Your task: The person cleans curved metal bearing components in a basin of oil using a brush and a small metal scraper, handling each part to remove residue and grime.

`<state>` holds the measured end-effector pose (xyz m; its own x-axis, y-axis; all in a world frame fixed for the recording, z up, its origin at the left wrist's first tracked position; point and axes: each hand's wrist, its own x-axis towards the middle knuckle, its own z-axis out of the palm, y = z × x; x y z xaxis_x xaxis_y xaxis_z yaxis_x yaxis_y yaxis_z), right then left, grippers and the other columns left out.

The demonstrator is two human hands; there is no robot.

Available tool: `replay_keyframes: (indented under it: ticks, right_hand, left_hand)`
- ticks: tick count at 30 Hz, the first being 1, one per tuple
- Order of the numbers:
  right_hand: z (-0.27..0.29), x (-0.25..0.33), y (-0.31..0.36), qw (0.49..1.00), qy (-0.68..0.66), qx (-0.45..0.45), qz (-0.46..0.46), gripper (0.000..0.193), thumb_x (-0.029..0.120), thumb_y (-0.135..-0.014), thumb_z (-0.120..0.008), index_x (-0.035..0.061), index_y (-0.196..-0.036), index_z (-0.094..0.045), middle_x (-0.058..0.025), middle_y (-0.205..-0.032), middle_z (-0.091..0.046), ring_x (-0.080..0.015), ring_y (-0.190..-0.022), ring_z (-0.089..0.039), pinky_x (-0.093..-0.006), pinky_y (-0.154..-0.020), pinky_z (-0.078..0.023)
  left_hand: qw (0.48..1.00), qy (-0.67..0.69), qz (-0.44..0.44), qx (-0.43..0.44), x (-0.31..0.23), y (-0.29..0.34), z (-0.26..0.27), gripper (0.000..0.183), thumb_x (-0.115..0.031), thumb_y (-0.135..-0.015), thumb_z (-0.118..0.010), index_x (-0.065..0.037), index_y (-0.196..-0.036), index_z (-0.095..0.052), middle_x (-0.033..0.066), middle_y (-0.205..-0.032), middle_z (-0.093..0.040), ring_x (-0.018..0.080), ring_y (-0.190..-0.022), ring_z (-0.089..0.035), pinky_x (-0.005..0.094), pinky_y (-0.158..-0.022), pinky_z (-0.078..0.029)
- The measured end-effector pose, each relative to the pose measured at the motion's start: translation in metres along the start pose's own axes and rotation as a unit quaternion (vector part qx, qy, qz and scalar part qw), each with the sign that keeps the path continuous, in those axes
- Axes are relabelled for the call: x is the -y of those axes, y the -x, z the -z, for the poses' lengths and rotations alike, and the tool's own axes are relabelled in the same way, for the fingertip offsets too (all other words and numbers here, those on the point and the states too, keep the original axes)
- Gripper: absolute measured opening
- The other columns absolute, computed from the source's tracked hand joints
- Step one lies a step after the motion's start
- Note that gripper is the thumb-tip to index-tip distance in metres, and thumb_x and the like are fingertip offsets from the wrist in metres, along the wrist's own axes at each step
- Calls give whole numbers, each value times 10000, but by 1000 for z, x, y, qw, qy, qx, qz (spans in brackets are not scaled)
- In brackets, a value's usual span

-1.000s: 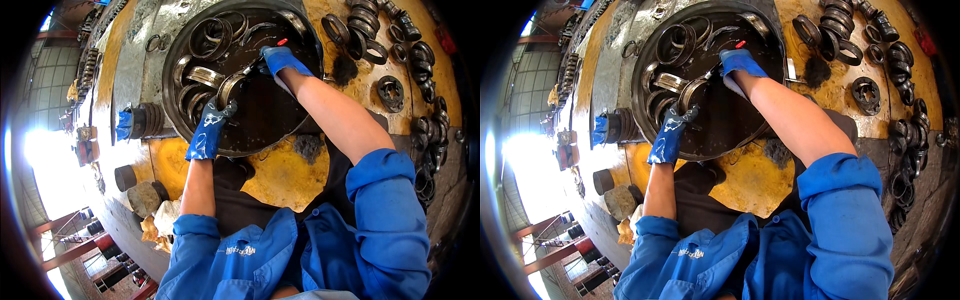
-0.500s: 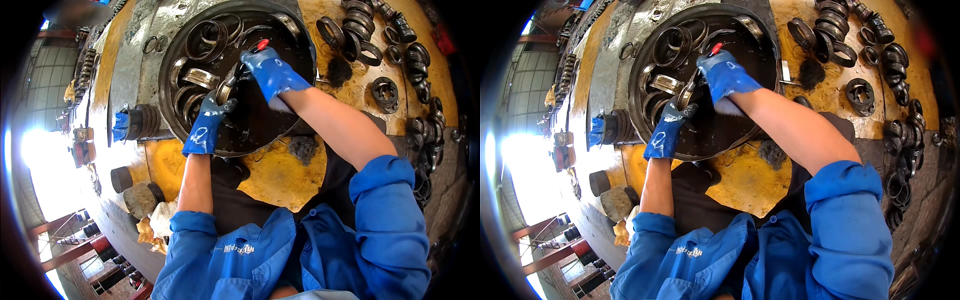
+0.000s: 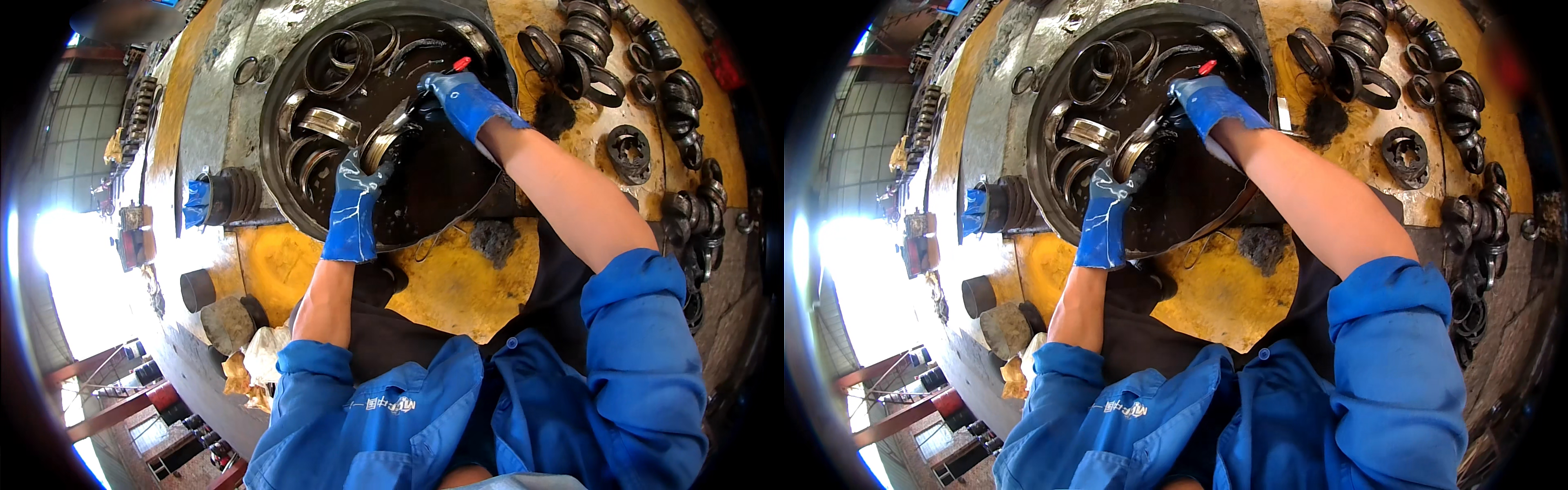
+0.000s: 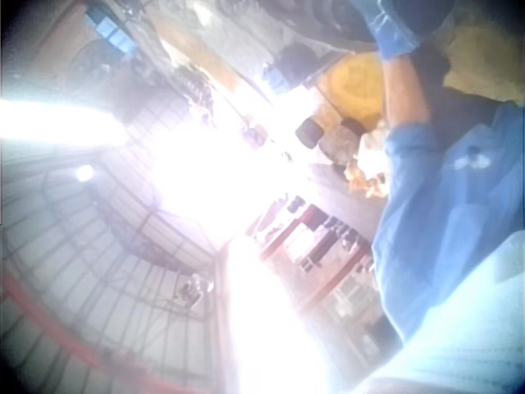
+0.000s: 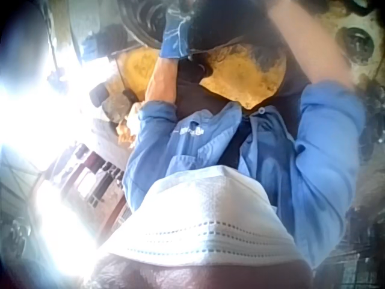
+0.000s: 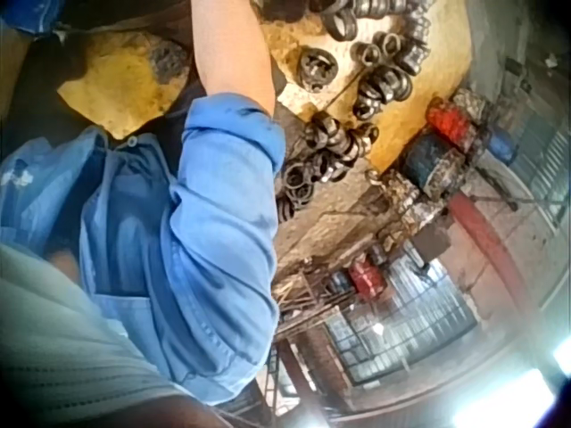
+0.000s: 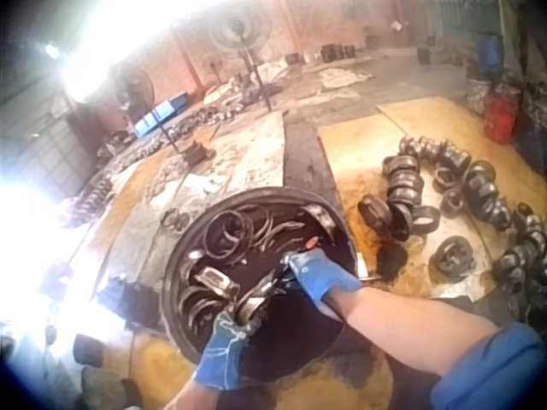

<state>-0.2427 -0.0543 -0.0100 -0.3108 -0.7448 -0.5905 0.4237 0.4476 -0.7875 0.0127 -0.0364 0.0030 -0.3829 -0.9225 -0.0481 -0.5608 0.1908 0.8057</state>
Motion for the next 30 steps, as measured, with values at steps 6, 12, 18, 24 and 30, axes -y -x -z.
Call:
replay_keyframes:
  ticks: [6,12,18,24,30]
  right_hand:
    - [6,-16,-1,998,-50,-28,-42,372,299,-914,-654,-7,-1117,-711,-165,-1039,-739,-298,-947,-705,-440,-866,-527]
    - [4,-20,-14,992,108,-70,-17,441,377,-905,-654,19,-1154,-719,-167,-1116,-745,-295,-1010,-708,-442,-898,-520]
    - [-23,-16,6,996,85,-14,40,471,370,-872,-714,-7,-1154,-717,-161,-1078,-756,-261,-984,-723,-379,-883,-532]
    - [-41,-7,18,996,82,15,30,401,340,-869,-765,-3,-1075,-736,-130,-993,-767,-255,-912,-739,-345,-827,-560]
    - [-19,-2,29,997,-42,52,26,268,222,-918,-734,4,-1073,-725,-120,-981,-753,-216,-831,-735,-324,-718,-607]
  left_hand:
    - [995,-8,104,12,-17,8,14,482,-111,-798,-841,48,-1213,-655,130,-1039,-746,223,-899,-692,343,-850,-550]
    - [984,-170,43,44,-6,-26,11,657,-258,-793,-852,42,-1321,-604,245,-1208,-702,345,-1118,-682,415,-964,-532]
    - [934,-339,107,38,-9,-50,-5,490,-260,-785,-802,-67,-1218,-676,227,-1197,-705,398,-1141,-662,453,-952,-531]
    - [974,-218,1,-55,19,-31,-3,486,-180,-749,-807,-42,-1200,-691,226,-1188,-705,375,-1128,-672,428,-965,-541]
    - [984,-147,-21,-95,41,-14,4,520,-195,-756,-809,-9,-1223,-673,222,-1131,-713,377,-1062,-685,419,-955,-540]
